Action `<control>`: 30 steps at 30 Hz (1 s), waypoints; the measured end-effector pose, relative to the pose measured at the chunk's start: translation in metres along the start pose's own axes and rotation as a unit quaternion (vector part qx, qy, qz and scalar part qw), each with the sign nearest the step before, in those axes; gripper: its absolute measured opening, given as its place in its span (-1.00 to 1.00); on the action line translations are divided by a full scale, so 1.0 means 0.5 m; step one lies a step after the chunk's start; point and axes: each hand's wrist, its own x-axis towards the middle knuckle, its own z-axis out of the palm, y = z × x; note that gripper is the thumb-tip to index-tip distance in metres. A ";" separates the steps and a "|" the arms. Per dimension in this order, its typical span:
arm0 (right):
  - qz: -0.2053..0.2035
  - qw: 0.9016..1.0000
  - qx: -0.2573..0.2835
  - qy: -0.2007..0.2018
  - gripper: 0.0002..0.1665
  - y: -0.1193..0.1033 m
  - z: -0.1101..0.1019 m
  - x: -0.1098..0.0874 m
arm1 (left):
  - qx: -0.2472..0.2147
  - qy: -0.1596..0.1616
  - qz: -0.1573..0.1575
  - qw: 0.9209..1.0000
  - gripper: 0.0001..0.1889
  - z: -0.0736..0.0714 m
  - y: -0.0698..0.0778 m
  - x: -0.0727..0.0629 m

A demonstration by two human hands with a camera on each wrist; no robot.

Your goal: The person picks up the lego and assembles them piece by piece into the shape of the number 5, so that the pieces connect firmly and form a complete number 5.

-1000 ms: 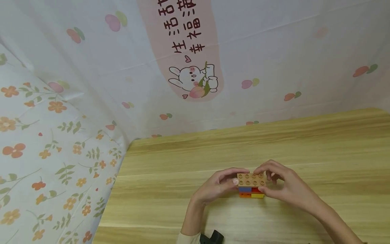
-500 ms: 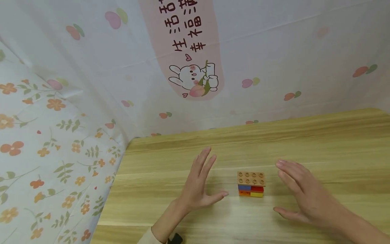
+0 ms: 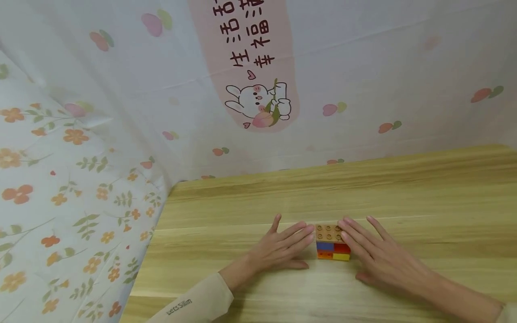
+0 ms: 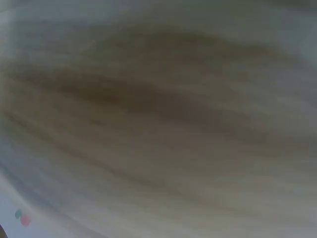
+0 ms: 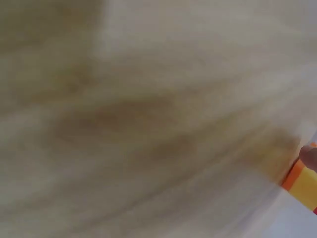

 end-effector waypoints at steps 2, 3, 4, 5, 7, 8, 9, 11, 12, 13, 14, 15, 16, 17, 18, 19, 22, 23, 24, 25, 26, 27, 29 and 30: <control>0.013 1.000 0.020 -0.003 -0.08 0.005 0.004 0.005 | -0.016 -0.027 -0.016 0.999 0.08 0.004 0.003 0.007; 0.019 0.999 0.026 -0.004 -0.06 0.009 0.006 0.007 | -0.023 -0.034 -0.025 0.999 0.09 0.006 0.004 0.010; 0.026 0.999 0.034 -0.006 -0.02 0.012 0.008 0.009 | -0.031 -0.041 -0.034 0.998 0.11 0.007 0.004 0.013; 0.032 0.999 0.042 -0.006 0.01 0.015 0.010 0.011 | -0.034 -0.044 -0.042 0.998 0.12 0.009 0.005 0.015; 0.044 0.998 0.052 -0.008 0.09 0.020 0.014 0.014 | -0.046 -0.046 -0.061 0.996 0.16 0.013 0.007 0.021; 0.051 0.997 0.055 -0.009 0.12 0.022 0.016 0.015 | -0.054 -0.050 -0.070 0.995 0.18 0.016 0.008 0.024; 0.058 0.997 0.056 -0.009 0.15 0.023 0.018 0.016 | -0.062 -0.053 -0.080 0.994 0.20 0.018 0.010 0.027; 0.068 0.996 0.061 -0.009 0.18 0.027 0.022 0.019 | -0.078 -0.063 -0.098 0.990 0.22 0.023 0.014 0.032; 0.074 0.995 0.063 -0.012 0.20 0.028 0.023 0.020 | -0.086 -0.069 -0.107 0.988 0.23 0.025 0.016 0.034; 0.078 0.995 0.064 -0.013 0.21 0.031 0.023 0.022 | -0.089 -0.076 -0.115 0.986 0.24 0.026 0.017 0.035; 0.083 0.994 0.066 -0.019 0.22 0.033 0.024 0.023 | -0.091 -0.083 -0.122 0.985 0.25 0.028 0.018 0.036; 0.089 0.993 0.067 -0.026 0.25 0.035 0.023 0.024 | -0.093 -0.087 -0.127 0.984 0.25 0.029 0.018 0.037; 0.096 0.992 0.070 -0.035 0.29 0.038 0.023 0.026 | -0.097 -0.093 -0.133 0.982 0.27 0.029 0.018 0.038; 0.103 0.991 0.074 -0.045 0.34 0.041 0.023 0.028 | -0.102 -0.097 -0.139 0.980 0.28 0.030 0.017 0.039; 0.112 0.989 0.081 -0.055 0.40 0.043 0.022 0.029 | -0.108 -0.101 -0.143 0.979 0.29 0.030 0.016 0.041; 0.121 0.986 0.089 -0.066 0.46 0.046 0.021 0.031 | -0.115 -0.106 -0.148 0.977 0.31 0.031 0.015 0.042; 0.157 0.976 0.113 -0.102 0.59 0.052 0.020 0.034 | -0.148 -0.126 -0.164 0.967 0.38 0.031 0.013 0.047; 0.166 0.972 0.122 -0.111 0.60 0.053 0.020 0.034 | -0.157 -0.133 -0.168 0.964 0.39 0.031 0.012 0.048; 0.174 0.968 0.133 -0.120 0.59 0.054 0.021 0.035 | -0.168 -0.141 -0.173 0.960 0.40 0.031 0.012 0.048; 0.183 0.964 0.140 -0.132 0.58 0.054 0.022 0.035 | -0.178 -0.147 -0.177 0.957 0.41 0.031 0.012 0.048; 0.190 0.960 0.148 -0.140 0.57 0.055 0.023 0.034 | -0.187 -0.151 -0.182 0.953 0.40 0.032 0.012 0.048; 0.195 0.956 0.161 -0.147 0.57 0.057 0.024 0.034 | -0.198 -0.155 -0.186 0.950 0.40 0.033 0.012 0.047; 0.208 0.946 0.188 -0.164 0.55 0.060 0.027 0.032 | -0.223 -0.159 -0.195 0.942 0.40 0.035 0.014 0.045; 0.219 0.938 0.204 -0.174 0.54 0.063 0.027 0.031 | -0.241 -0.161 -0.203 0.935 0.40 0.037 0.015 0.045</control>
